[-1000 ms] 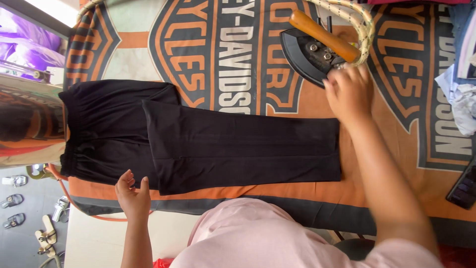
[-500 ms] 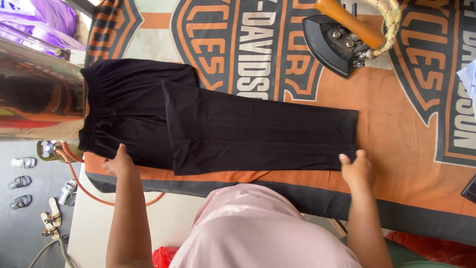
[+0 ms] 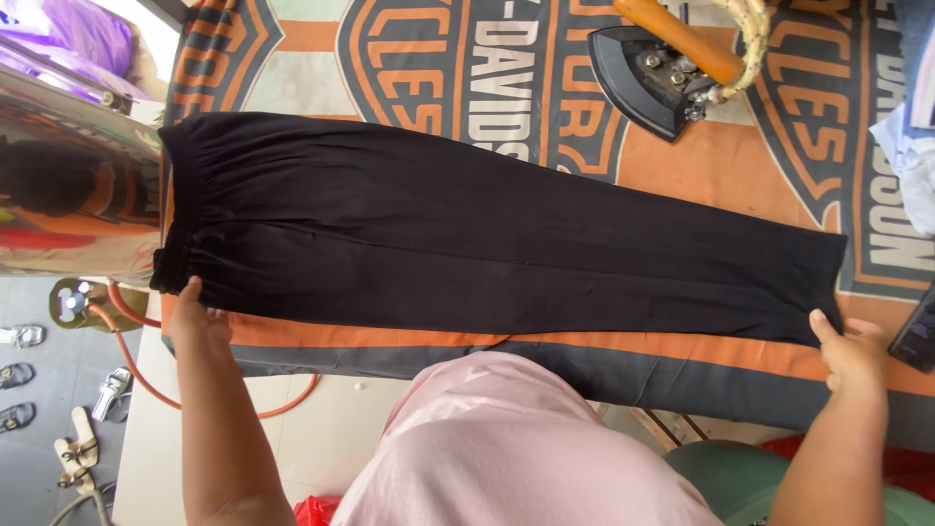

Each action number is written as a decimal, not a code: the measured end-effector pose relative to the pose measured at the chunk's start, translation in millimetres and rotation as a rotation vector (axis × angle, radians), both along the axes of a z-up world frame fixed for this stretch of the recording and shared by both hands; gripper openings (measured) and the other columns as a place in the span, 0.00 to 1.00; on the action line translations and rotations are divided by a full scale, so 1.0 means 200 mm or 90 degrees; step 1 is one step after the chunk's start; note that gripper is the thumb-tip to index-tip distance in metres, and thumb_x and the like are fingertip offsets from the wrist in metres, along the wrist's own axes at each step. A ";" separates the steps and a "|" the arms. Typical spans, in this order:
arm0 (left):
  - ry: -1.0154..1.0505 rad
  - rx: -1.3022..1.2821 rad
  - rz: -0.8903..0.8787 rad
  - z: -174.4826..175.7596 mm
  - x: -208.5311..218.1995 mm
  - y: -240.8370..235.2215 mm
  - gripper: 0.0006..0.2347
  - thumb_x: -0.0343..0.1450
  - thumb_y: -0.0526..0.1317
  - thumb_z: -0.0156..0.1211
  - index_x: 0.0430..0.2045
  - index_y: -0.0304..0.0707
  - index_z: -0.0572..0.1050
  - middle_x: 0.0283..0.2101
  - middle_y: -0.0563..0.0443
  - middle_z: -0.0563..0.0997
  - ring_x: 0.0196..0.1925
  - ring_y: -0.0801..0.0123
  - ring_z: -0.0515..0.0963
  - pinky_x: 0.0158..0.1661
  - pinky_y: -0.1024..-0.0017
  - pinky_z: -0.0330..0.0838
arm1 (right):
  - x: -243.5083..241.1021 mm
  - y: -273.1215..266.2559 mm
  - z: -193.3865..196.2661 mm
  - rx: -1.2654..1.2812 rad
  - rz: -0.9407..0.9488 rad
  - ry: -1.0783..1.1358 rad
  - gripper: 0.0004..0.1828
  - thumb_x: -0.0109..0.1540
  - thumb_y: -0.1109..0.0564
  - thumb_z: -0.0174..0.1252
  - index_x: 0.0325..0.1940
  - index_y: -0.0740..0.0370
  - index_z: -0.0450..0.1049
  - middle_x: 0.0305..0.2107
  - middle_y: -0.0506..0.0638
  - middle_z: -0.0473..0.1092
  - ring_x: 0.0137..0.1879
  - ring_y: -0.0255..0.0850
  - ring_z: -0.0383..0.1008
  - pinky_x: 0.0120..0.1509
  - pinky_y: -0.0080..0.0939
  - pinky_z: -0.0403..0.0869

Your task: The person irons a pair of black pants on an ironing board. They repeatedly smooth the fabric, fold the legs, and press the garment with a charcoal iron. The pants are folded and placed on a pile of other clothes at the end.

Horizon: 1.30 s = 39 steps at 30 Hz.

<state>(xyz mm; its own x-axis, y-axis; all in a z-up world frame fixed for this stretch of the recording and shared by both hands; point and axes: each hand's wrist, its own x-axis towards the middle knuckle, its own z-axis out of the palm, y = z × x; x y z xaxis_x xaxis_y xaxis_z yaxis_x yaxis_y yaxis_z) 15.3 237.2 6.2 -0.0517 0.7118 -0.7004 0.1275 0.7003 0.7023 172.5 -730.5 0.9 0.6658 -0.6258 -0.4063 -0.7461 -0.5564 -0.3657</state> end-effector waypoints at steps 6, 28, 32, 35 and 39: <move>-0.093 -0.099 -0.019 0.04 -0.04 0.12 0.13 0.70 0.48 0.67 0.45 0.49 0.82 0.43 0.66 0.89 0.42 0.81 0.89 0.34 0.87 0.81 | -0.07 -0.07 -0.18 0.019 -0.088 0.053 0.31 0.76 0.35 0.56 0.58 0.71 0.74 0.31 0.70 0.74 0.31 0.55 0.76 0.23 0.55 0.68; -0.102 0.380 -0.571 0.14 -0.22 0.23 0.20 0.79 0.35 0.55 0.65 0.64 0.67 0.62 0.58 0.78 0.64 0.85 0.80 0.63 0.88 0.79 | -0.18 -0.25 -0.42 0.113 -0.193 -0.235 0.15 0.68 0.54 0.63 0.49 0.54 0.62 0.27 0.54 0.74 0.28 0.38 0.79 0.25 0.38 0.73; -0.178 0.552 -0.683 0.05 -0.23 0.23 0.33 0.75 0.15 0.47 0.72 0.51 0.56 0.78 0.37 0.63 0.64 0.53 0.67 0.61 0.61 0.70 | -0.30 -0.11 -0.26 -0.124 0.143 -0.324 0.17 0.60 0.71 0.47 0.44 0.54 0.73 0.44 0.51 0.65 0.39 0.48 0.72 0.51 0.48 0.71; 0.059 0.702 -0.778 0.09 -0.26 0.24 0.33 0.70 0.16 0.55 0.71 0.43 0.68 0.81 0.36 0.56 0.44 0.53 0.76 0.52 0.61 0.73 | -0.31 -0.04 -0.21 -0.064 0.211 -0.294 0.24 0.63 0.74 0.48 0.52 0.53 0.79 0.51 0.52 0.59 0.35 0.47 0.73 0.60 0.44 0.72; 0.368 0.920 -0.863 0.07 -0.27 0.30 0.30 0.63 0.17 0.69 0.63 0.32 0.79 0.82 0.35 0.57 0.32 0.51 0.82 0.50 0.53 0.73 | -0.28 -0.09 -0.36 -0.085 0.209 -0.405 0.21 0.60 0.71 0.62 0.54 0.53 0.83 0.48 0.48 0.57 0.29 0.36 0.68 0.58 0.34 0.73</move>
<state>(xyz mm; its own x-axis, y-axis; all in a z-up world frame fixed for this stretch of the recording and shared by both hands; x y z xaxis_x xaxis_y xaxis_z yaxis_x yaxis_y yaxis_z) -39.2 297.0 20.2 0.9067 0.3812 0.1805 0.3358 -0.9114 0.2378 117.1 -747.6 -71.8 0.9097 -0.3703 0.1877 -0.1986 -0.7852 -0.5865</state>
